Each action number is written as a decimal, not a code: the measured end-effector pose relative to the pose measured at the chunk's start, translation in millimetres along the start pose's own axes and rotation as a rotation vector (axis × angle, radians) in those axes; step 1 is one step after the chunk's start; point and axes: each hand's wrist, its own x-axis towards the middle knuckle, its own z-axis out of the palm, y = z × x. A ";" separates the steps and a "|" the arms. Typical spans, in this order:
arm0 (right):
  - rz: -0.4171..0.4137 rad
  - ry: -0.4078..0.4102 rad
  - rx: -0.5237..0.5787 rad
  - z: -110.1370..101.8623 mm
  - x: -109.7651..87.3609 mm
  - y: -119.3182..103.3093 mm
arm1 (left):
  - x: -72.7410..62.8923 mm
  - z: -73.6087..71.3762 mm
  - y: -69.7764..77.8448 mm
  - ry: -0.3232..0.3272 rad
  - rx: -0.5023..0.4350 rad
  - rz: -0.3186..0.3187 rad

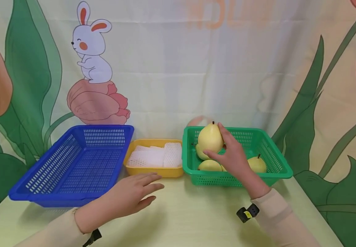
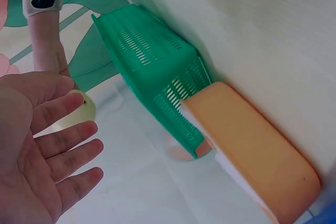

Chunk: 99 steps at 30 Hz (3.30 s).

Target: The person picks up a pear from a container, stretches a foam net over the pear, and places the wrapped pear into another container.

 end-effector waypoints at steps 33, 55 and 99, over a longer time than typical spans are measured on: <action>-0.128 -0.269 0.185 118.1 -38.7 -36.8 | -56.5 4.6 -2.2 0.183 0.080 -0.017; -0.141 -0.483 0.080 153.1 -37.2 -23.4 | -84.5 23.8 0.2 0.206 0.086 0.088; -0.192 -0.571 0.026 175.5 -38.0 -6.8 | -87.5 29.7 -1.1 0.162 0.127 0.099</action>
